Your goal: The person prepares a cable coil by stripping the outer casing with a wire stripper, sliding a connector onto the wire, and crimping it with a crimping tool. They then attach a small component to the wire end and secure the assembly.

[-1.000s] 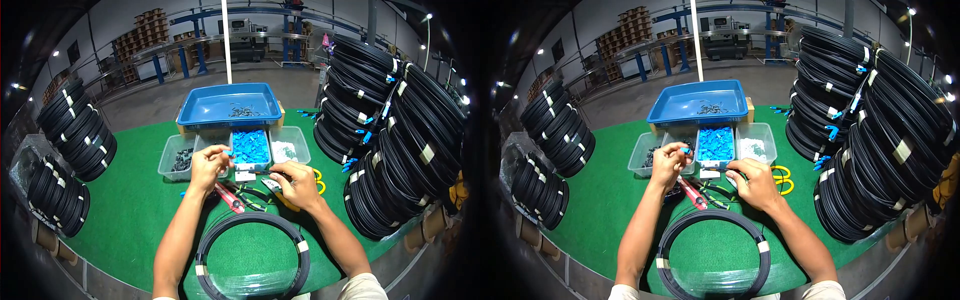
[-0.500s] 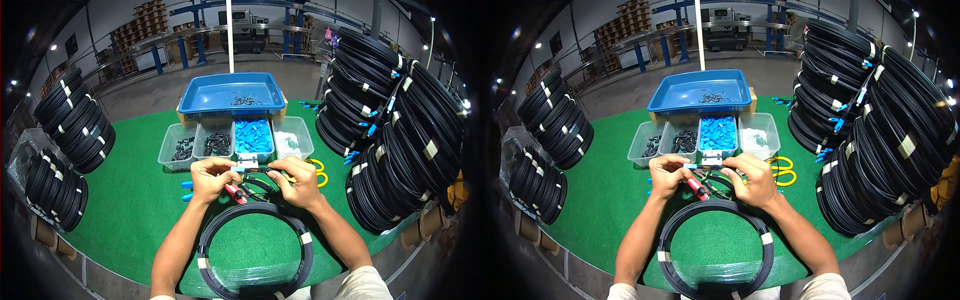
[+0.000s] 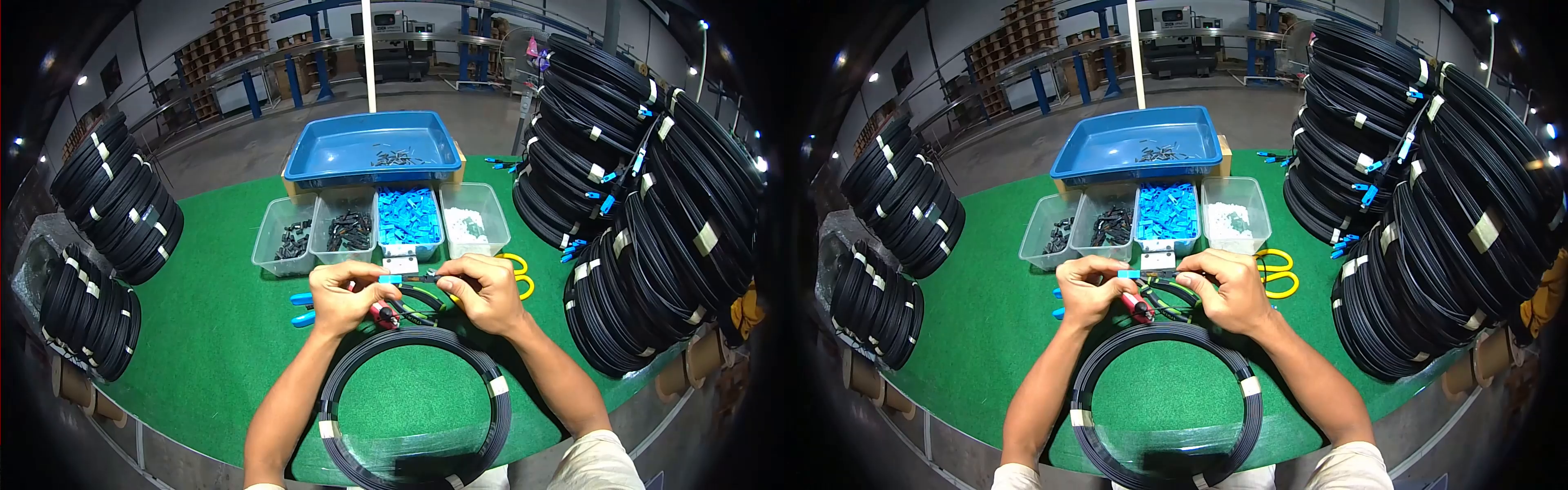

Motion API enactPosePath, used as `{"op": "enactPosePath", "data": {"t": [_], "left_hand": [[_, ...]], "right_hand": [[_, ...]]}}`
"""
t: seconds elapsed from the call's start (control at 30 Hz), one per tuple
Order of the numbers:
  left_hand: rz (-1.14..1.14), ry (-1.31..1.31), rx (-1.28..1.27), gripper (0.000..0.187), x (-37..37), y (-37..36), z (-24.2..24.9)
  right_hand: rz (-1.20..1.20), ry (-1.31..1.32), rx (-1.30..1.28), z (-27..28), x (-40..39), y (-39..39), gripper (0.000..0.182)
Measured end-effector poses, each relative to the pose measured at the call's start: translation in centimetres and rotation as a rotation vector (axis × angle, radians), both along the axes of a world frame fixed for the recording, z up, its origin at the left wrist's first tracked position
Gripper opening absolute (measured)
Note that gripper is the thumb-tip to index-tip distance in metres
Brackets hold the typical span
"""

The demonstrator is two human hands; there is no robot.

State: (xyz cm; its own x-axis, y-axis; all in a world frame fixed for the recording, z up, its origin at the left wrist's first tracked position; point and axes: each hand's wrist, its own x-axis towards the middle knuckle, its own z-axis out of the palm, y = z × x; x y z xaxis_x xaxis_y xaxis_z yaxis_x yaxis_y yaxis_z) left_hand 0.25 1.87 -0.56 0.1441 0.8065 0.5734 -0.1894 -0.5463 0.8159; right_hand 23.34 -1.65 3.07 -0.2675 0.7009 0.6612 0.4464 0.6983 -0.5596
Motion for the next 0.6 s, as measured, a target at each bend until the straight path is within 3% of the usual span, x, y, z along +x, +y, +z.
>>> {"op": "enactPosePath", "data": {"t": [0.1, 0.3, 0.37, 0.6], "left_hand": [[0.032, 0.083, 0.058, 0.016, 0.5, -0.2, -0.2], [0.130, 0.258, 0.154, 0.019, 1.1, -1.2, 1.5], [0.092, 0.293, 0.038, 0.018, 1.1, -1.2, 1.8], [-0.086, 0.176, -0.023, 0.014, 1.4, -2.1, 1.5]], "right_hand": [[0.028, 0.028, -0.010, -0.2, -0.4, -0.1, 0.009], [-0.099, -0.165, 0.290, -0.8, -0.1, 0.6, 0.012], [-0.092, -0.156, 0.307, -0.7, -0.2, 0.7, 0.012], [-0.037, -0.062, 0.364, -0.6, -0.5, 0.2, 0.017]]}}
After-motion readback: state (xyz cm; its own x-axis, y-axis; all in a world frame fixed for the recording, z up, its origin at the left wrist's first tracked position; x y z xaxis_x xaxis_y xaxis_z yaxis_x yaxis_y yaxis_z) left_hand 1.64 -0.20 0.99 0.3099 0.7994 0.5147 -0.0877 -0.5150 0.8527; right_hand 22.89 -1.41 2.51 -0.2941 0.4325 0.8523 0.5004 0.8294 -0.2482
